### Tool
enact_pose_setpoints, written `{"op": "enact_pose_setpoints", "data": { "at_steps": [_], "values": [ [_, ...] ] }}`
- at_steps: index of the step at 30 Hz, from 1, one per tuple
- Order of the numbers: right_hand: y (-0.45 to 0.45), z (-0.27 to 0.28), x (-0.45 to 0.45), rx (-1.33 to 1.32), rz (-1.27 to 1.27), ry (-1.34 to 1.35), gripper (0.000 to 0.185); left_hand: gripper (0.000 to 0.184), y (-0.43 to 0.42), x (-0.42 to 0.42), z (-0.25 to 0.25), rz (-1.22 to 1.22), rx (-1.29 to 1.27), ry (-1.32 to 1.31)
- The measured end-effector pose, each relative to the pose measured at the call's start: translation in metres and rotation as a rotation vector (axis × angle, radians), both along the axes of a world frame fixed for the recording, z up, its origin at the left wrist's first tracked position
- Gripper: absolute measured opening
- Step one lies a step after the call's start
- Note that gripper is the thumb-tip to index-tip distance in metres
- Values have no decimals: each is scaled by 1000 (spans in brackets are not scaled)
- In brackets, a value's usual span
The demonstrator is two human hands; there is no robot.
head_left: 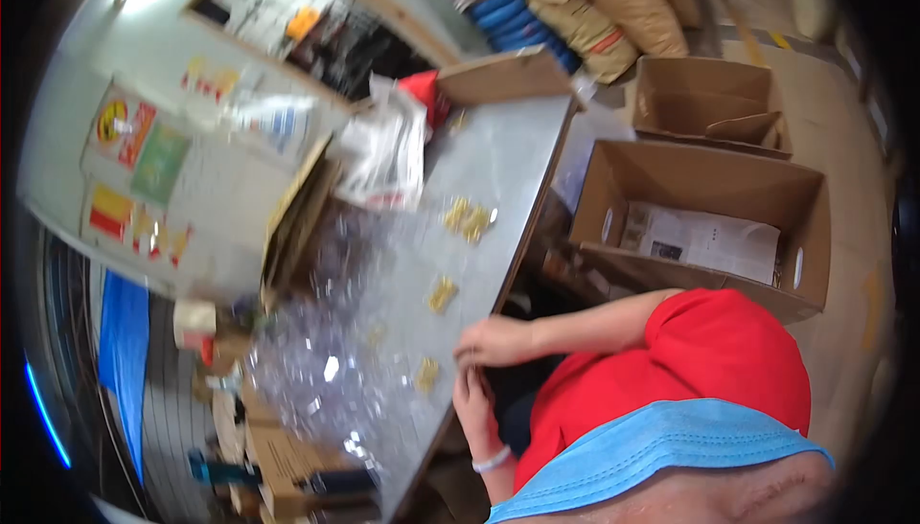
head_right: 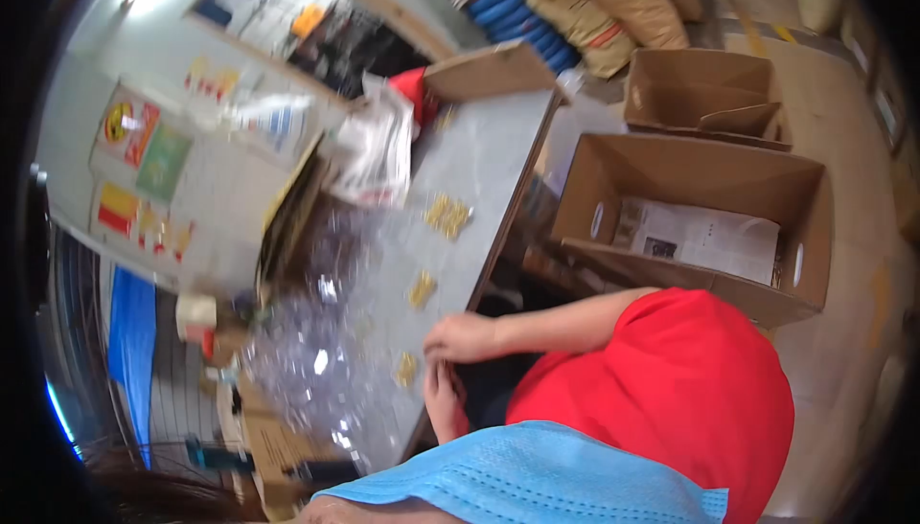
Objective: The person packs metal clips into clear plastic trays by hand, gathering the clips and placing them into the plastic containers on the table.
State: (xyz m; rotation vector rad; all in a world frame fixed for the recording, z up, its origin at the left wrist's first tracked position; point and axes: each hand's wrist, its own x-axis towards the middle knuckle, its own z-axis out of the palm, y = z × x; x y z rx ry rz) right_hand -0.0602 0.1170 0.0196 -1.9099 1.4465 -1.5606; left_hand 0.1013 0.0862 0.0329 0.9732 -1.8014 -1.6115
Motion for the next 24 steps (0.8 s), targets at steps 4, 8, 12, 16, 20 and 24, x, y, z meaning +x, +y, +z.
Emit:
{"op": "enact_pose_setpoints", "data": {
  "at_steps": [4, 8, 12, 16, 20, 24],
  "values": [
    [-6, -7, -5, 29, -59, -6, 19, 18, -7, -6, -13, 11, 17, 46],
    [-4, -7, -13, 87, -103, -56, 14, 24, -14, -13, -25, 2, 129, 174],
    [-14, -22, -15, 155, -146, -185, 10, 27, -26, -7, -35, -47, 169, 112],
    [-21, -20, -22, 191, -159, -227, 10, 24, -35, -13, -32, -56, 70, -16],
    [-20, -2, -40, 265, -136, -226, 14, 21, -46, -24, -8, -115, -108, -146],
    [-16, 7, -52, 411, -69, -410, 8, 18, -57, -36, -5, -189, -356, -154]
  ]
}}
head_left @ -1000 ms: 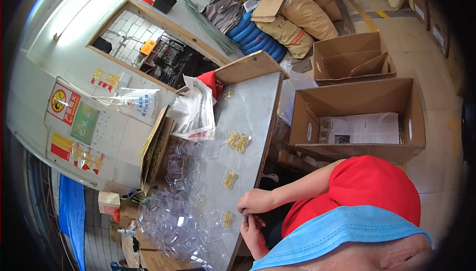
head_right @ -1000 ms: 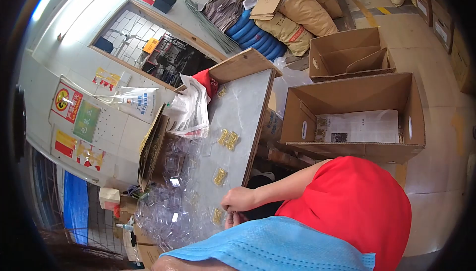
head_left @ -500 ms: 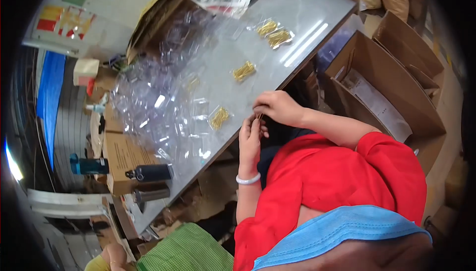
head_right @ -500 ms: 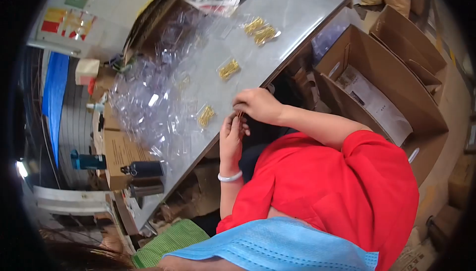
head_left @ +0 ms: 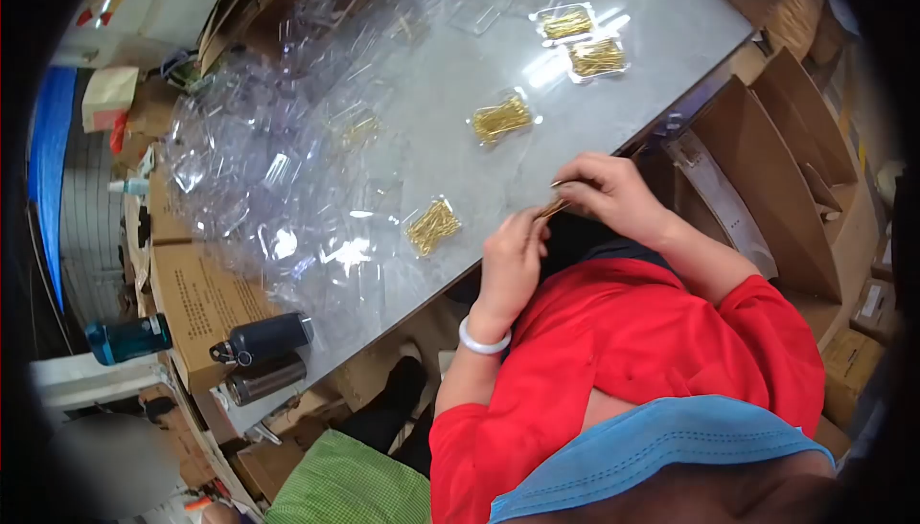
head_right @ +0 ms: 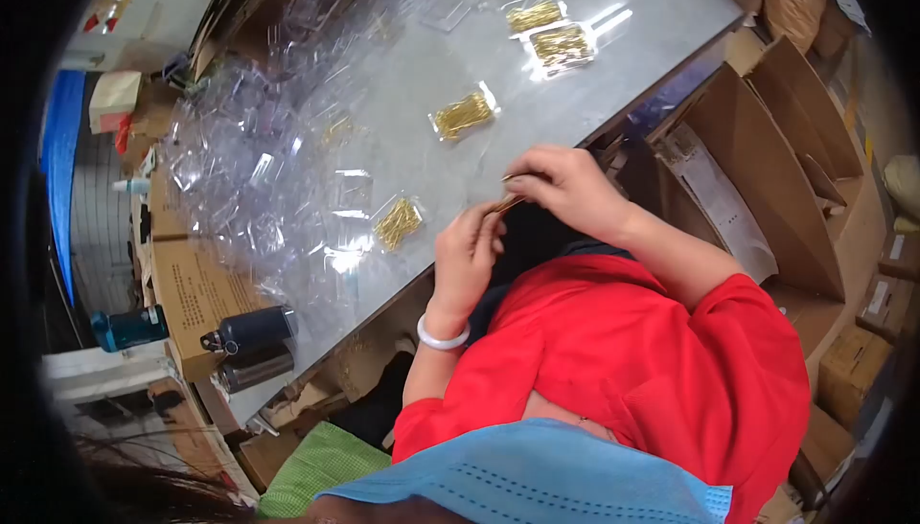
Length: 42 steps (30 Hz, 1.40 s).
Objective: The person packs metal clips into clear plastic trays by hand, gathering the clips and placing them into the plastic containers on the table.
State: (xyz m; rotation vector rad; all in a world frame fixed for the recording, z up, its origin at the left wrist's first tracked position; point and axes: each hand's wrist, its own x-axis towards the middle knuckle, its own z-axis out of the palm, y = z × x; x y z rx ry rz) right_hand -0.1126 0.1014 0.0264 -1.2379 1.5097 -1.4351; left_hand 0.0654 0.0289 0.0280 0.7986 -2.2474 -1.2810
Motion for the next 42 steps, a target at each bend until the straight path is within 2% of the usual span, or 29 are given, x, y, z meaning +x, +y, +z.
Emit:
{"op": "enact_pose_setpoints", "data": {
  "at_steps": [1, 3, 5, 10, 13, 15, 16, 18, 21, 25, 29, 34, 37, 42],
  "values": [
    [1, 4, -2, 50, -1, -42, 7, 18, -2, -3, 0, -18, -17, 11],
    [0, 5, -2, 70, -50, 37, 5, 18, -3, -8, -4, -30, -51, 19],
    [-3, 4, -3, 29, -77, 277, 7, 20, -5, -8, -15, -26, -77, 76],
    [-16, 1, 10, 155, -19, 107, 9, 23, -6, 6, -16, 45, -81, 138],
    [-29, -5, 21, 186, 41, -64, 11, 24, -10, 27, -8, 188, -300, 149],
    [-37, -2, 28, 183, 24, -69, 14, 25, -13, 54, -6, 335, -263, 149],
    [-40, -1, 28, 190, 13, -88, 15, 25, -21, 67, -9, 425, -495, 169],
    [-46, 1, 28, 186, -9, -109, 16, 23, -30, 94, -8, 576, -603, 6],
    [-56, 4, 30, 135, 0, -110, 16, 26, -45, 116, -17, 541, -753, -48],
    [-70, 6, 38, 108, -35, -104, 18, 34, -38, 111, -26, 449, -716, -128],
    [-77, 4, 37, 104, -61, -96, 20, 38, -31, 95, -36, 462, -660, -99],
    [-84, 8, 25, 87, -91, -84, 22, 37, -26, 65, -37, 383, -568, 53],
    [-96, 18, 22, 77, -87, 4, 22, 36, -26, 62, -33, 375, -576, 45],
    [-129, 37, 29, 139, 84, 336, 22, 38, -33, 66, -26, 417, -725, -32]
  ]
}}
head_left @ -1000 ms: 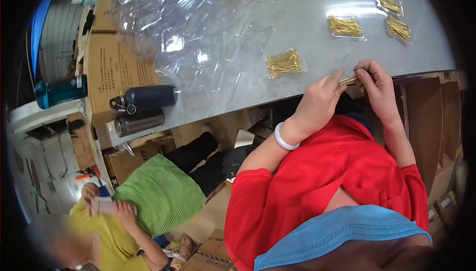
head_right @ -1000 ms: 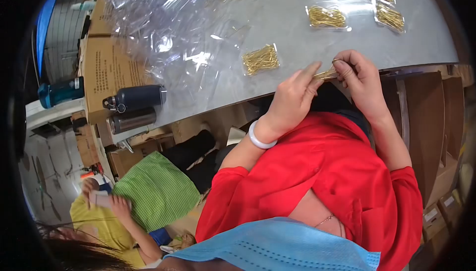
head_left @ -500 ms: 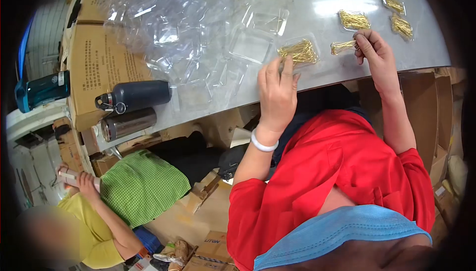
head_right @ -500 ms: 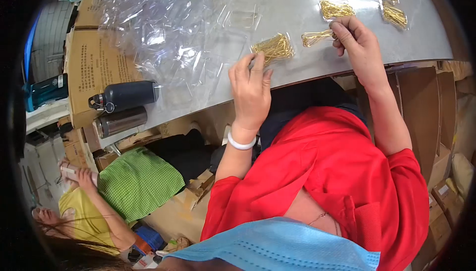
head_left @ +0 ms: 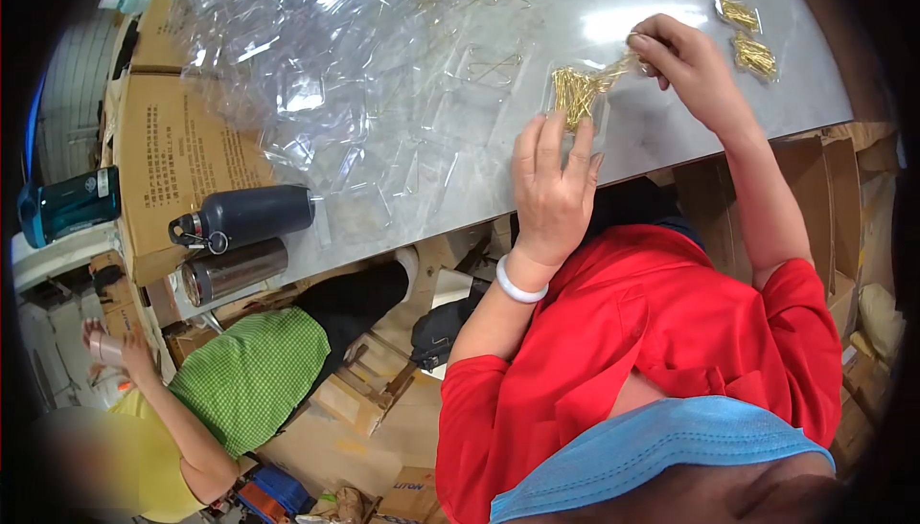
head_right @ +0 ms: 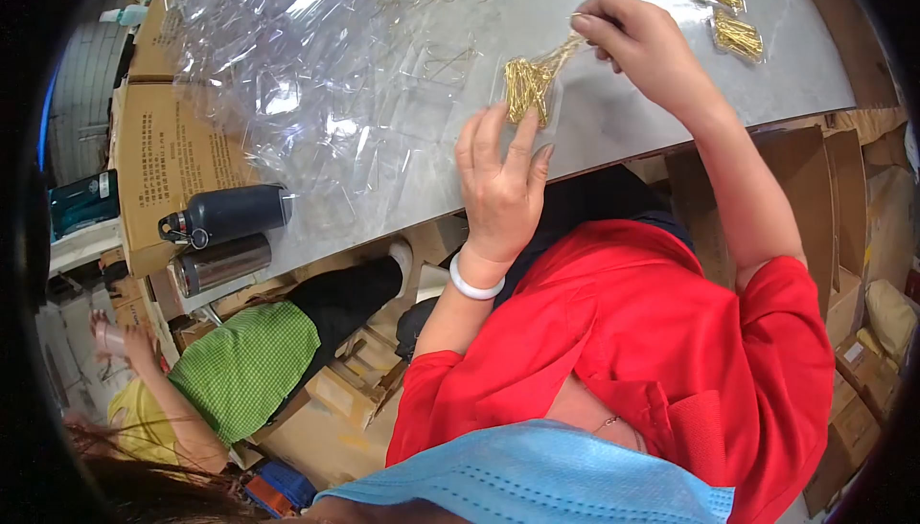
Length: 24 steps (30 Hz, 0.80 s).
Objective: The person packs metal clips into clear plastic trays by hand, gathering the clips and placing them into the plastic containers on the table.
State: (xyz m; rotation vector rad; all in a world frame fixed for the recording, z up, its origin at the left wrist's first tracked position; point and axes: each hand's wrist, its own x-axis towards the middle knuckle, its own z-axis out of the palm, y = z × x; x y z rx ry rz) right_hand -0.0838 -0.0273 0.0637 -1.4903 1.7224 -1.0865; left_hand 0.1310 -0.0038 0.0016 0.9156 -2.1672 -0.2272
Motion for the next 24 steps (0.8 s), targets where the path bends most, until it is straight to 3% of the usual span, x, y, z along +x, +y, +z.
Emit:
{"op": "enact_pose_setpoints", "data": {
  "at_steps": [4, 19, 24],
  "values": [
    [-29, 6, 5, 100, 135, 88, 23, 41, -5, 0, -7, -50, 37, -119],
    [-42, 3, 11, 268, 349, 104, 17, 37, -6, 5, -15, -111, 47, 41],
    [-46, 9, 3, 314, 351, 110, 23, 49, -10, 3, -9, -148, 102, 54]
  ]
}}
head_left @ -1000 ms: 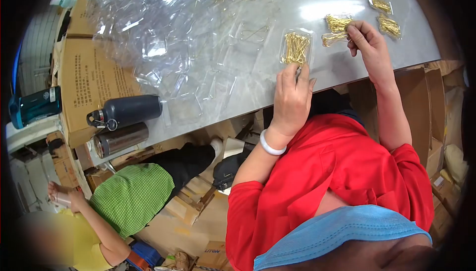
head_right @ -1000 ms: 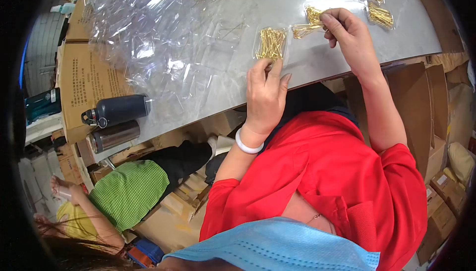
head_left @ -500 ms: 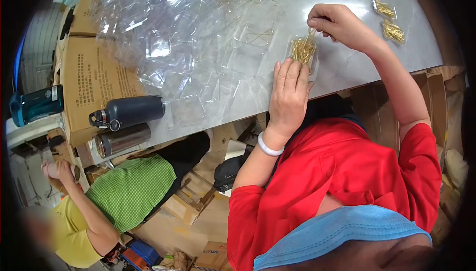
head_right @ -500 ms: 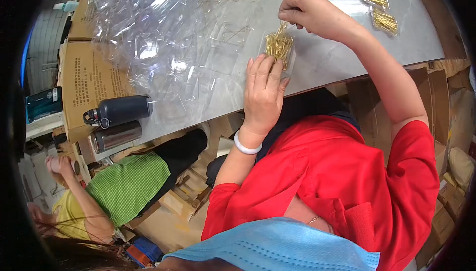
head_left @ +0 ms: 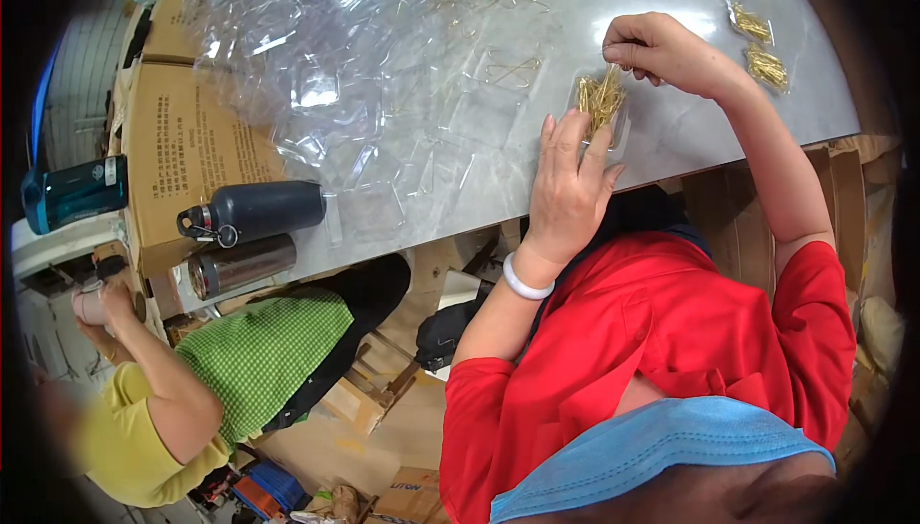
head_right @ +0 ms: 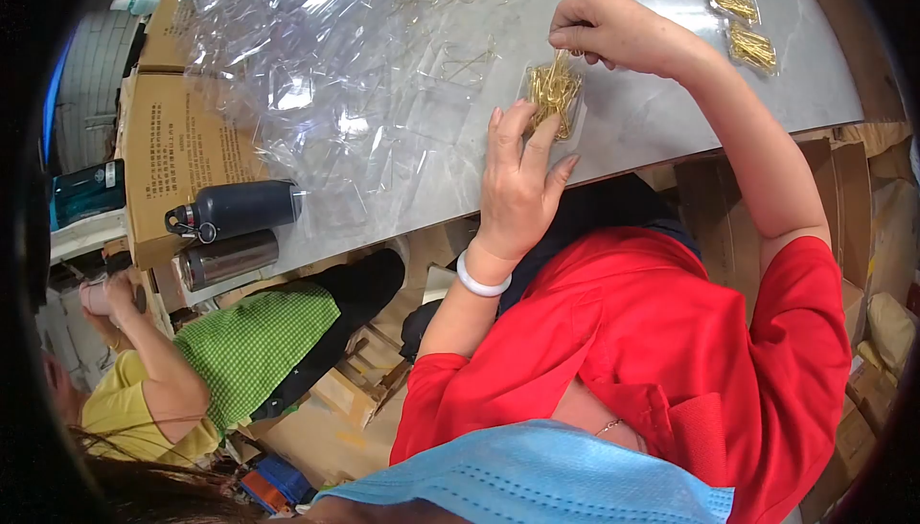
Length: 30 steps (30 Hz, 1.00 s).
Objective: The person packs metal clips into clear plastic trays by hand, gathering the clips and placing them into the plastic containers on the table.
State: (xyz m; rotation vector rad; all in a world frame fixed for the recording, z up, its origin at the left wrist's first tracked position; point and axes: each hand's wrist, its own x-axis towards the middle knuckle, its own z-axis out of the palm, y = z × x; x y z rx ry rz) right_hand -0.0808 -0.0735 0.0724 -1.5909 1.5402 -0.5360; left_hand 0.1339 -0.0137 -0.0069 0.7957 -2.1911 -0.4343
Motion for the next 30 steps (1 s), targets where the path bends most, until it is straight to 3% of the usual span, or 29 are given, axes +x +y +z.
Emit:
{"op": "enact_pose_setpoints", "data": {
  "at_steps": [4, 13, 19, 22, 26, 30],
  "values": [
    [1, 0, -1, -33, -13, 10, 22, 60, -3, -5, 12, 36, 19, -30],
    [2, -3, -17, -90, -77, -77, 19, 65, -8, -8, 0, 33, -12, -114],
    [-5, 6, -18, -179, -87, -62, 22, 49, -23, 6, 27, 60, -6, -34],
    [-13, 16, -20, -187, -82, -33, 20, 30, -54, 22, 53, 289, -97, -80],
    [-35, 39, -12, -290, -23, 77, 18, 24, -82, 32, 71, 453, -173, -330],
    [-80, 36, 9, -465, 244, 125, 16, 21, -108, 38, 66, 454, -184, -486]
  ]
}}
